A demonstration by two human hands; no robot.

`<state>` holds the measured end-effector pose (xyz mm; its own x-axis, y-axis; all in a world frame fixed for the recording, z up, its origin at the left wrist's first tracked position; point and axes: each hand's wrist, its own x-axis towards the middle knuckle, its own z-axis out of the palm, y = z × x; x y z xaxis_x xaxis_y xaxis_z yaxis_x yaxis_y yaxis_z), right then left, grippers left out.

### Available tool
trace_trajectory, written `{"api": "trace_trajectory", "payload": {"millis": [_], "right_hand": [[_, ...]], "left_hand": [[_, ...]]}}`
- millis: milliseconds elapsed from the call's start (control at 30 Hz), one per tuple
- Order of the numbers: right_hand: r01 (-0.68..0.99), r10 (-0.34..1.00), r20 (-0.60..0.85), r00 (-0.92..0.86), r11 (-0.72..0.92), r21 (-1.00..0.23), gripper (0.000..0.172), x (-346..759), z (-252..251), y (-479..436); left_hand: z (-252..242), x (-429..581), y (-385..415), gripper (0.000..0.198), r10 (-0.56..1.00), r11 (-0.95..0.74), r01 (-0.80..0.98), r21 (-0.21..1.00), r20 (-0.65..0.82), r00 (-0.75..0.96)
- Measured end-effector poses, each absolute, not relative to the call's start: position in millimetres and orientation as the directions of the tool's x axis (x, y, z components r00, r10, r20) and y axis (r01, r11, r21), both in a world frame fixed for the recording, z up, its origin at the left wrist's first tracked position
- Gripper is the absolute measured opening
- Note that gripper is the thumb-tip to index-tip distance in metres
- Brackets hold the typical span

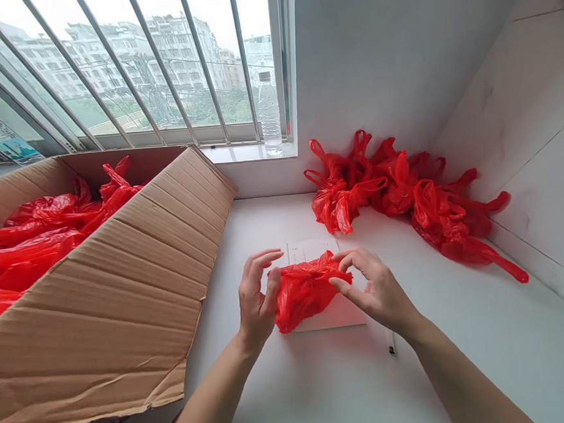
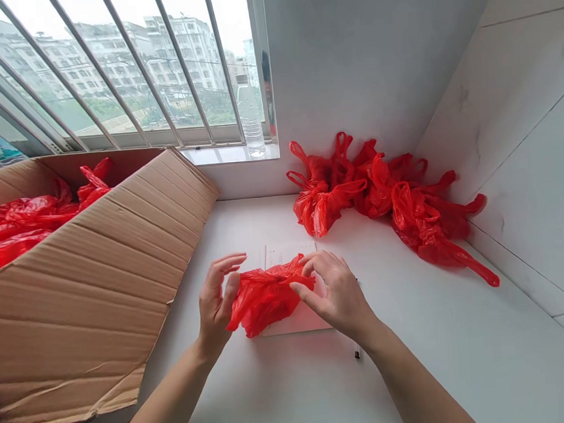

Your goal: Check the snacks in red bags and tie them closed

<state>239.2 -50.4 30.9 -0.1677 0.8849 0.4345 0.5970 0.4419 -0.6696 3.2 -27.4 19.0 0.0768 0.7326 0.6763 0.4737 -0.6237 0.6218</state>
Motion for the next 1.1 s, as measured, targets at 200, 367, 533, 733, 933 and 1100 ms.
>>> {"api": "trace_trajectory", "payload": {"millis": [200, 367, 533, 733, 933, 1100], "right_hand": [[0.622, 0.878, 0.440, -0.187, 0.452, -0.639, 0.030, 222.1, 23.1, -53.9], [0.619, 0.862, 0.460, -0.215, 0.484, -0.618, 0.007, 222.5, 28.7, -55.8], [0.559, 0.909, 0.410, 0.081, 0.299, -0.773, 0.009, 246.2, 38.1, -53.8], [0.483, 0.949, 0.316, -0.006, 0.280, -0.830, 0.026, 239.1, 32.3, -55.5], [0.488, 0.929, 0.365, -0.055, 0.344, -0.802, 0.008, 231.4, 29.1, -57.3], [0.370, 0.932, 0.346, 0.107, 0.286, -0.884, 0.008, 256.9, 36.6, -50.7]], "left_hand": [[15.9, 13.6, -31.2, 0.018, 0.588, -0.776, 0.556, 0.297, 0.659, 0.468], [13.2, 12.6, -27.4, 0.010, 0.604, -0.760, 0.521, 0.388, 0.719, 0.345], [13.9, 0.2, -19.0, 0.004, 0.782, -0.549, 0.414, 0.726, 0.621, -0.055], [16.6, 6.1, -27.5, 0.039, 0.743, -0.647, 0.465, 0.604, 0.636, 0.207], [16.8, 9.8, -31.2, 0.015, 0.713, -0.670, 0.521, 0.530, 0.654, 0.251], [11.9, -0.5, -17.6, 0.024, 0.874, -0.422, 0.246, 0.872, 0.464, -0.144]]}}
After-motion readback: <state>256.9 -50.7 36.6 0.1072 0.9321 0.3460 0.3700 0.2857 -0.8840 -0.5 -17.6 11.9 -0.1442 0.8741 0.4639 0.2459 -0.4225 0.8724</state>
